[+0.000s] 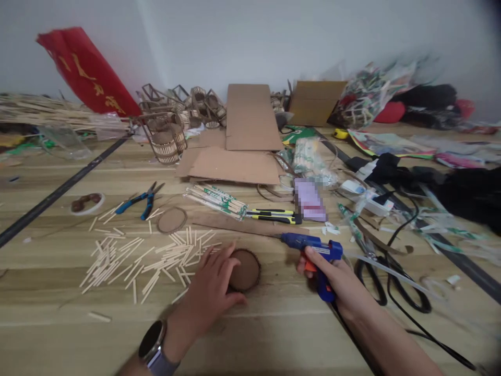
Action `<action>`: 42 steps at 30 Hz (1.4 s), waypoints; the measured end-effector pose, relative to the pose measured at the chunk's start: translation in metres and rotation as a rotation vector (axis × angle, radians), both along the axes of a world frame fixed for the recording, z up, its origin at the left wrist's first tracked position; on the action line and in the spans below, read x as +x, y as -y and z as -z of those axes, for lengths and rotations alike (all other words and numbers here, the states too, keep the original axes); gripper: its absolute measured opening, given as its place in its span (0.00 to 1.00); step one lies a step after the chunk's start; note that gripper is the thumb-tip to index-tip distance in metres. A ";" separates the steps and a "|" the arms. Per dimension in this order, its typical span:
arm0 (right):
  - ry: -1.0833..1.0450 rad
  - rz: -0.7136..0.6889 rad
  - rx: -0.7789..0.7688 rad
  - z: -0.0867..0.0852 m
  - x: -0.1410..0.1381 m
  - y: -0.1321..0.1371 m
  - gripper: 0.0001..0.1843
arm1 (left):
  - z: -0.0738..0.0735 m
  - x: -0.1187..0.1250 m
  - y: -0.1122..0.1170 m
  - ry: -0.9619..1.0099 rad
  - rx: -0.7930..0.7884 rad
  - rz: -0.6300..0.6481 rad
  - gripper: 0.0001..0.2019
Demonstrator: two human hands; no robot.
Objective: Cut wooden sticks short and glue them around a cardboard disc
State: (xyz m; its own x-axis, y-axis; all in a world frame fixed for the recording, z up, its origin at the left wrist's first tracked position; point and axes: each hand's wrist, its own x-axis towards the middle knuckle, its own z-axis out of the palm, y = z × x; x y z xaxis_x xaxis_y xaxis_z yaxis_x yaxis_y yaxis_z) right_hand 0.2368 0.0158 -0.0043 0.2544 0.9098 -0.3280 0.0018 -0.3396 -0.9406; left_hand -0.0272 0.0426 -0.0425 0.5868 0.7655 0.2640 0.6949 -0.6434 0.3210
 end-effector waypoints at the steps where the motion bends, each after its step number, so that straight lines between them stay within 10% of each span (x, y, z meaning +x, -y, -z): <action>1: 0.021 0.001 0.001 0.000 0.002 -0.001 0.27 | 0.000 0.000 0.000 -0.009 0.004 -0.002 0.26; 42: 0.475 -0.168 0.092 0.014 0.004 0.002 0.30 | -0.008 0.004 0.008 -0.204 -0.022 -0.041 0.51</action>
State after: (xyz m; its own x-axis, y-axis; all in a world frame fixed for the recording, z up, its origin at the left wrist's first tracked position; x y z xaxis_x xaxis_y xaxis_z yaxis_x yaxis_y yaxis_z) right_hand 0.2412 0.0141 -0.0187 0.2034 0.9707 -0.1281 0.4838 -0.2134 -0.8488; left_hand -0.0231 0.0351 -0.0341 0.5950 0.7938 0.1258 0.7722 -0.6081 0.1845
